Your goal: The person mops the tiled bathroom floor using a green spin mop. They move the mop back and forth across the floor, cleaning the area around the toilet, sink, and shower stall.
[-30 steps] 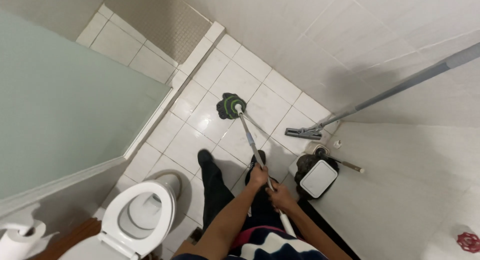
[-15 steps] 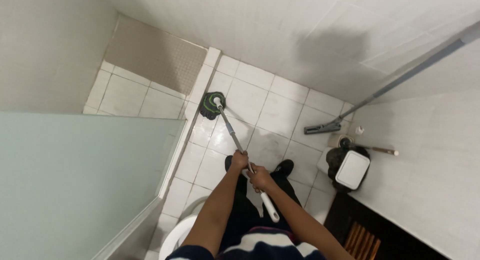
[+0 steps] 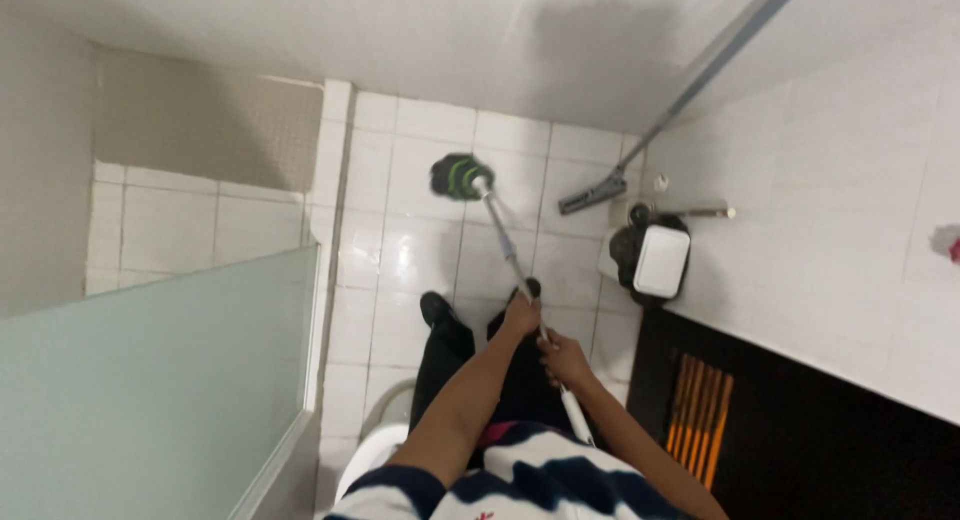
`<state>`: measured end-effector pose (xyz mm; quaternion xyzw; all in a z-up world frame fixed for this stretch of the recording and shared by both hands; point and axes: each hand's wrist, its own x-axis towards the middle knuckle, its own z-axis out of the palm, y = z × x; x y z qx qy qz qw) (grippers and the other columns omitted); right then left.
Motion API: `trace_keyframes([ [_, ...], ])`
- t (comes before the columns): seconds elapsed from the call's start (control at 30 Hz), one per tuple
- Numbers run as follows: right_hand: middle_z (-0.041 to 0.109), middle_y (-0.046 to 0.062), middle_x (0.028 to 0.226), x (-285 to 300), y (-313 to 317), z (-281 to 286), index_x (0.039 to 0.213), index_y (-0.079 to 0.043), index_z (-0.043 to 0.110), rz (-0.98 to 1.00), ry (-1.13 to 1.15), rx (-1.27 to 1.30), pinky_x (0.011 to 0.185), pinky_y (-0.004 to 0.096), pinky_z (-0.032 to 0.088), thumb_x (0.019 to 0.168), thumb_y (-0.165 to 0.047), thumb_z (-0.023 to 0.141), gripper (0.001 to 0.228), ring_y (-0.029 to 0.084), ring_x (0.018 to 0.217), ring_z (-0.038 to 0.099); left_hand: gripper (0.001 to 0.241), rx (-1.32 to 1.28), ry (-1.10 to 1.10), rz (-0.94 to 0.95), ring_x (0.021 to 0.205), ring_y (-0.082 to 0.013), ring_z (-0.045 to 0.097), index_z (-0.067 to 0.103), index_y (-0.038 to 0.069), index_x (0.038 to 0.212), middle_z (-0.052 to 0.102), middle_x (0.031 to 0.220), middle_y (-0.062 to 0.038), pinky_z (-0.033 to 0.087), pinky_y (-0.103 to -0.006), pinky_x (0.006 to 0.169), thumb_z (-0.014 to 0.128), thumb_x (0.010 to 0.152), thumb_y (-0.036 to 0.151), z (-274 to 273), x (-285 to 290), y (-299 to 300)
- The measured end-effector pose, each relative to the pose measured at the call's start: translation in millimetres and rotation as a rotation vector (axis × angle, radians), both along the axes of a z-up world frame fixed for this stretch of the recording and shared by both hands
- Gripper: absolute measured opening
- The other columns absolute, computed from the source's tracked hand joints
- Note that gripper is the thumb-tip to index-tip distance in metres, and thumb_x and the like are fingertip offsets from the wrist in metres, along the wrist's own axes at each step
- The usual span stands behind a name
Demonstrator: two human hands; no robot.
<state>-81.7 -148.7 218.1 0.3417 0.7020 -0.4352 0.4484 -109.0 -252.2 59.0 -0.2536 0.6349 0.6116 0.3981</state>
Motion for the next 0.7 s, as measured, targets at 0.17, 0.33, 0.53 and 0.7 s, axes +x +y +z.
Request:
trace_keyframes([
  [0.17, 0.057, 0.011, 0.072, -9.5, 3.2, 25.6, 0.156, 0.005, 0.035, -0.199, -0.024, 0.01, 0.035, 0.026, 0.041, 0.104, -0.021, 0.056, 0.062, 0.017, 0.05, 0.052, 0.073, -0.039, 0.018, -0.235, 0.145, -0.0419, 0.04, 0.026, -0.014, 0.155, 0.036, 0.157, -0.035, 0.041, -0.0533, 0.116, 0.037, 0.106, 0.039, 21.2, -12.3, 34.2],
  [0.33, 0.057, 0.008, 0.07, -16.7, -3.0, 14.9, 0.155, 0.004, 0.035, -0.207, -0.045, -0.037, 0.035, 0.025, 0.042, 0.104, -0.02, 0.056, 0.061, 0.015, 0.05, 0.053, 0.073, -0.108, 0.033, -0.226, 0.136, -0.0435, 0.05, 0.035, -0.012, 0.152, 0.048, 0.148, -0.033, 0.048, -0.0519, 0.109, 0.041, 0.102, 0.041, 13.3, -19.5, 24.1],
  [0.53, 0.057, 0.007, 0.07, -3.9, -40.6, -0.8, 0.151, 0.003, 0.041, -0.084, -0.062, -0.141, 0.037, 0.025, 0.046, 0.105, -0.02, 0.051, 0.053, 0.015, 0.052, 0.054, 0.064, -0.238, 0.053, -0.194, 0.129, -0.051, 0.055, 0.051, -0.011, 0.136, 0.057, 0.134, -0.035, 0.046, -0.0591, 0.108, 0.041, 0.102, 0.043, 0.0, 0.1, -24.1],
  [0.7, 0.056, 0.008, 0.067, -14.1, -74.2, 1.3, 0.133, 0.0, 0.058, 0.122, -0.041, -0.253, 0.039, 0.027, 0.048, 0.104, -0.018, 0.051, 0.036, 0.016, 0.052, 0.053, 0.064, -0.283, -0.033, -0.009, 0.134, -0.0428, 0.054, 0.045, -0.005, 0.146, 0.055, 0.144, -0.03, 0.046, -0.0527, 0.111, 0.039, 0.102, 0.041, 5.6, 7.0, -76.8],
])
